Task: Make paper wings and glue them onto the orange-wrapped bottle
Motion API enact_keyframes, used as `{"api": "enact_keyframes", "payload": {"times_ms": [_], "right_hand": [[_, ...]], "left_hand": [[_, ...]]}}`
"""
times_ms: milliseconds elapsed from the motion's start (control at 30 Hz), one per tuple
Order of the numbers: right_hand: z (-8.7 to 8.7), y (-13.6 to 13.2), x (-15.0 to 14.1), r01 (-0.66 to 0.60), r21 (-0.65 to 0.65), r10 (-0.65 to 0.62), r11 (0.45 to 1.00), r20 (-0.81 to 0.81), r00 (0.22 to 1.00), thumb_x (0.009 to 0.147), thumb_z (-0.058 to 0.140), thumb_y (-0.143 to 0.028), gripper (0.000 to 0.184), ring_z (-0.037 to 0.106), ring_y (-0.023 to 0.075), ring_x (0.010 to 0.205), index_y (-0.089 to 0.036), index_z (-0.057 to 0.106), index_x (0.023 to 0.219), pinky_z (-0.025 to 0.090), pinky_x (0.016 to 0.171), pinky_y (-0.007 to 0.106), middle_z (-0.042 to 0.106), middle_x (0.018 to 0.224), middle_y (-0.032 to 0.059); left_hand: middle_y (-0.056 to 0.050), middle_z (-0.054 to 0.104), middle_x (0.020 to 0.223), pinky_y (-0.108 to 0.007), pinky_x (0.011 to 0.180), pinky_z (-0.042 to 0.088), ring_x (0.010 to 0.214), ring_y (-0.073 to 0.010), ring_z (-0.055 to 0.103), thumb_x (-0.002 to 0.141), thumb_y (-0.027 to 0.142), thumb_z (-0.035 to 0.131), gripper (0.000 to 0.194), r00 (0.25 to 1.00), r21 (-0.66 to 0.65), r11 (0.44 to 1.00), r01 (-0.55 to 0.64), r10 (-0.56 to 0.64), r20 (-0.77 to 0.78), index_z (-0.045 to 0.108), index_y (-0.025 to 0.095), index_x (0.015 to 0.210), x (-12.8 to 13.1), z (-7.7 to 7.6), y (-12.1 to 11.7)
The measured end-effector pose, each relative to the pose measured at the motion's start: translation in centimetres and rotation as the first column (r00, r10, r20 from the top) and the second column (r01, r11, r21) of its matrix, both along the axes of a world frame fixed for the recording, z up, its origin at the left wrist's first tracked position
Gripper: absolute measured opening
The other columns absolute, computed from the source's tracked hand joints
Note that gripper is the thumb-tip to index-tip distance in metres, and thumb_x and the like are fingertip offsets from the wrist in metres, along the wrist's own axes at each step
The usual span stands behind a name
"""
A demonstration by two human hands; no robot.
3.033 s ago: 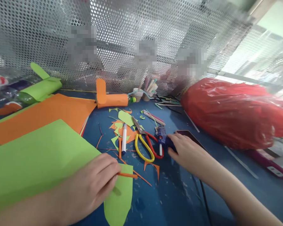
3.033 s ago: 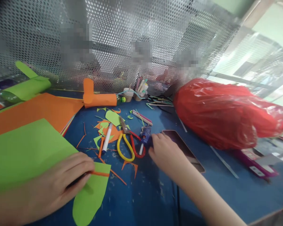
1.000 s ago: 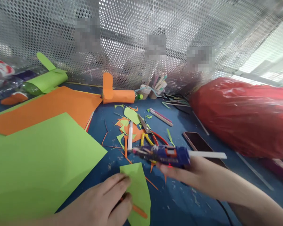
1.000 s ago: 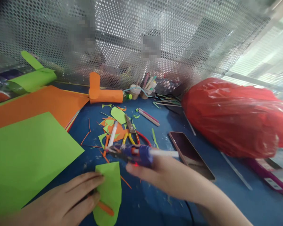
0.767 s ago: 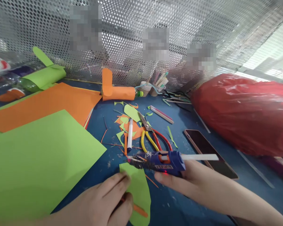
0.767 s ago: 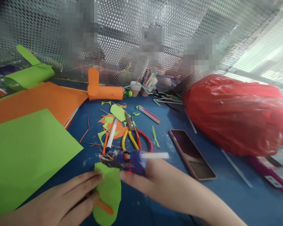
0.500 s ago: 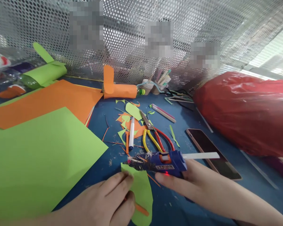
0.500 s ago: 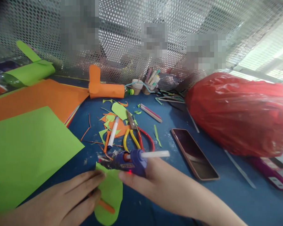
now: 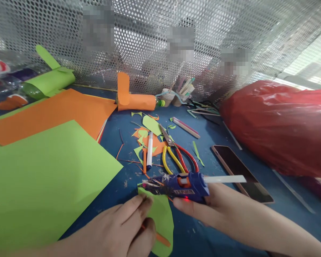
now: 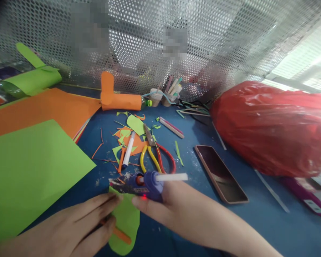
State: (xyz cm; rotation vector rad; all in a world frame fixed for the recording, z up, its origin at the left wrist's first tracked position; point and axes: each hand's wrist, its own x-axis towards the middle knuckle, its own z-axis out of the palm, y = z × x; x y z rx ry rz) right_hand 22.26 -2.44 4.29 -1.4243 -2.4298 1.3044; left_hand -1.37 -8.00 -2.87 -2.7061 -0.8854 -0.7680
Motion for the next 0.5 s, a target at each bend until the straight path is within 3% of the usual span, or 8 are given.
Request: {"api": "enact_keyframes", "payload": {"times_ms": [200, 500], "right_hand": [[0.6, -0.02, 0.25, 0.007, 0.025, -0.011, 1.0, 0.14, 0.99, 0.094, 0.05, -0.052, 0.035, 0.069, 0.0223, 0.09, -0.027, 0.069, 0.108, 0.056, 0.083, 0.031, 0.074, 0.1, 0.0001], [1.0, -0.08, -0.24, -0.018, 0.038, 0.014, 0.999, 0.105, 0.994, 0.093, 0.055, -0.047, 0.029, 0.068, 0.0218, 0.091, -0.027, 0.069, 0.11, 0.055, 0.086, 0.03, 0.075, 0.099, -0.0012]], "left_hand": [[-0.005, 0.077, 0.105, -0.027, 0.072, 0.057, 0.098, -0.0209, 0.069, 0.097, 0.006, 0.029, 0.038, 0.999, 0.019, 1.0, 0.015, -0.014, -0.032, 0.065, 0.018, 0.095, 0.18, 0.14, -0.03], [-0.007, 0.076, 0.104, -0.029, 0.078, 0.057, 0.101, -0.0216, 0.068, 0.096, 0.008, 0.033, 0.032, 0.999, 0.004, 1.0, 0.013, -0.013, -0.046, 0.063, 0.018, 0.099, -0.35, -0.28, -0.4]]}}
